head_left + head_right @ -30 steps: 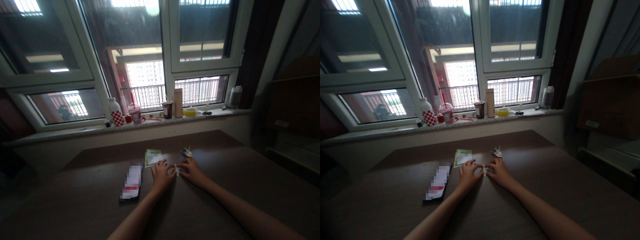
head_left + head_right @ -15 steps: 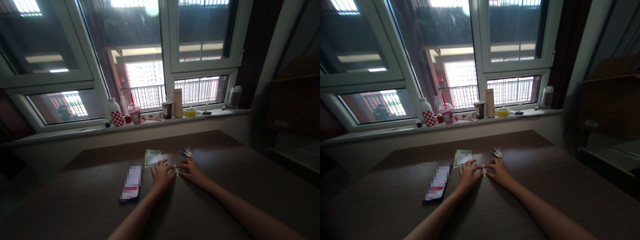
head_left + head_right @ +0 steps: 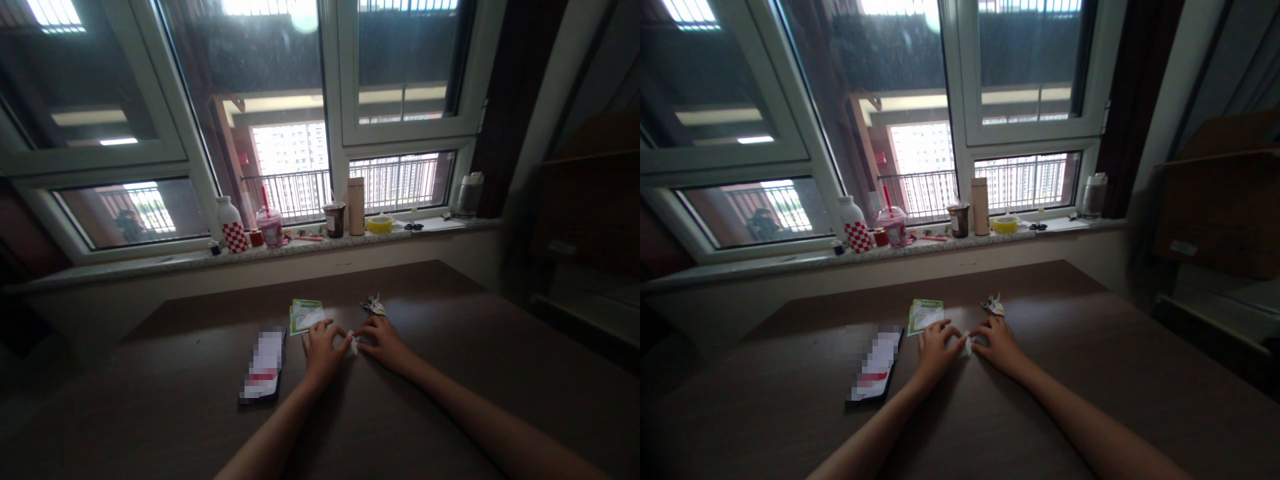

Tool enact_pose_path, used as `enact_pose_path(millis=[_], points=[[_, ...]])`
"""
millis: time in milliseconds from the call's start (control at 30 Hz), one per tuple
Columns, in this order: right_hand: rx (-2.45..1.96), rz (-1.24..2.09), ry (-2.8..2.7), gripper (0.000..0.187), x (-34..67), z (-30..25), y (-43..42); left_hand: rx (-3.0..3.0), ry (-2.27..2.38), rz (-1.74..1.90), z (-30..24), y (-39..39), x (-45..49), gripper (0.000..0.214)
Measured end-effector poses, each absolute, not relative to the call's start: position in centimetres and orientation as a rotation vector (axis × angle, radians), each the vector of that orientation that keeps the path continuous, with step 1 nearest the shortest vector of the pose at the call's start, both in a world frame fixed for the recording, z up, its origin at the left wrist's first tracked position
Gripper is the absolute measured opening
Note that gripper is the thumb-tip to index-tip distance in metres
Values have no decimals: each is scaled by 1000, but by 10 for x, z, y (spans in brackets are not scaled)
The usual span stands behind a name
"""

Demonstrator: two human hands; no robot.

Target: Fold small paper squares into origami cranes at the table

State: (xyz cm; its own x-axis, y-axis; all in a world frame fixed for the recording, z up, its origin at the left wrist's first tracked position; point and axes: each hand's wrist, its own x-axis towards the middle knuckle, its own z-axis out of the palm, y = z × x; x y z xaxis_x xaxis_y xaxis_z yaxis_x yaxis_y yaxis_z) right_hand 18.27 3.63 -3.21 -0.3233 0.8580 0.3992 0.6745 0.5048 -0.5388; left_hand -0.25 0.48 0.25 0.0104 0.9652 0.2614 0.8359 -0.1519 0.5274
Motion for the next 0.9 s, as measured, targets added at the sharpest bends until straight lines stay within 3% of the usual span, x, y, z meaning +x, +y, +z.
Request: enact_pose_path(millis=[200, 900], points=[[-1255, 375, -2109, 22, 183, -29, 35, 2036, 1909, 812, 4, 3, -1, 13], [-1248, 524, -2005, 19, 186, -28, 39, 2064, 1960, 748, 4, 2, -1, 20]])
